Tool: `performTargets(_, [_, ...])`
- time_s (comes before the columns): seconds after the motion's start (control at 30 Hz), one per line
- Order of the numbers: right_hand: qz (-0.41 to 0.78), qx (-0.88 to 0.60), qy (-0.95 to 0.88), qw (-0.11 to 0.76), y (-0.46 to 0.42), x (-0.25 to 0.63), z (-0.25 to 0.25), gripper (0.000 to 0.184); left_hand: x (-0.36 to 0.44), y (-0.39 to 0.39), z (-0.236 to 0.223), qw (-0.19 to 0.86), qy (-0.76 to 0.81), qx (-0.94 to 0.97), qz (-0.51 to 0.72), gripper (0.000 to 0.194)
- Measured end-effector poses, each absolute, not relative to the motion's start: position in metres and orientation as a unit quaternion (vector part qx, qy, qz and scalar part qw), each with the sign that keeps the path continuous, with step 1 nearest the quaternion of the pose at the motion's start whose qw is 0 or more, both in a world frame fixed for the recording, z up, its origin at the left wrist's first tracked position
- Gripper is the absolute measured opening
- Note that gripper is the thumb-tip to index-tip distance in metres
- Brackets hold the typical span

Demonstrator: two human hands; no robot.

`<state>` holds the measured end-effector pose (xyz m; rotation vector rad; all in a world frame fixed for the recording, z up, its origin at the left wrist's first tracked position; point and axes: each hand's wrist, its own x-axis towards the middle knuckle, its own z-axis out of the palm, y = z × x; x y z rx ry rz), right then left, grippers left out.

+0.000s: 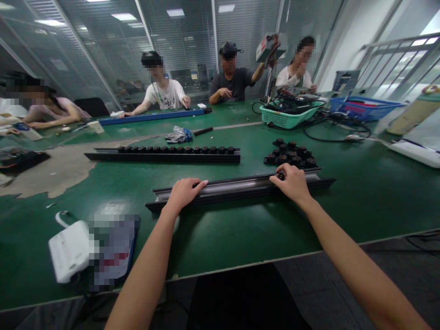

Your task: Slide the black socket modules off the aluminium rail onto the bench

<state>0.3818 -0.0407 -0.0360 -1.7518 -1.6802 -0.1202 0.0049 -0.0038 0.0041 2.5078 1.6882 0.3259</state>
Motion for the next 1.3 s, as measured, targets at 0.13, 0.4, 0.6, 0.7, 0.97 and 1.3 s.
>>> performTargets(0.13, [-0.051, -0.683, -0.644, 0.341, -0.041, 0.385, -0.036, 0.026, 0.005, -0.004, 0.004, 0.050, 0.553, 0.824, 0.110, 0.061])
performTargets(0.4, [-0.060, -0.704, -0.633, 0.316, -0.039, 0.390, -0.037, 0.030, 0.003, -0.002, 0.001, 0.039, 0.556, 0.825, 0.099, 0.063])
performTargets(0.6, [-0.054, -0.711, -0.631, 0.304, -0.038, 0.393, -0.037, 0.031, 0.004, -0.002, 0.002, 0.040, 0.554, 0.826, 0.097, 0.062])
performTargets(0.7, [-0.057, -0.714, -0.630, 0.300, -0.037, 0.394, -0.038, 0.030, 0.004, -0.002, 0.002, 0.040, 0.555, 0.825, 0.100, 0.062])
performTargets(0.97, [-0.065, -0.722, -0.635, 0.269, -0.039, 0.394, -0.035, 0.029, 0.005, -0.003, 0.004, 0.046, 0.559, 0.822, 0.098, 0.061])
performTargets(1.3, [-0.066, -0.724, -0.624, 0.287, -0.037, 0.397, -0.039, 0.029, 0.005, -0.003, 0.005, 0.050, 0.559, 0.822, 0.099, 0.061])
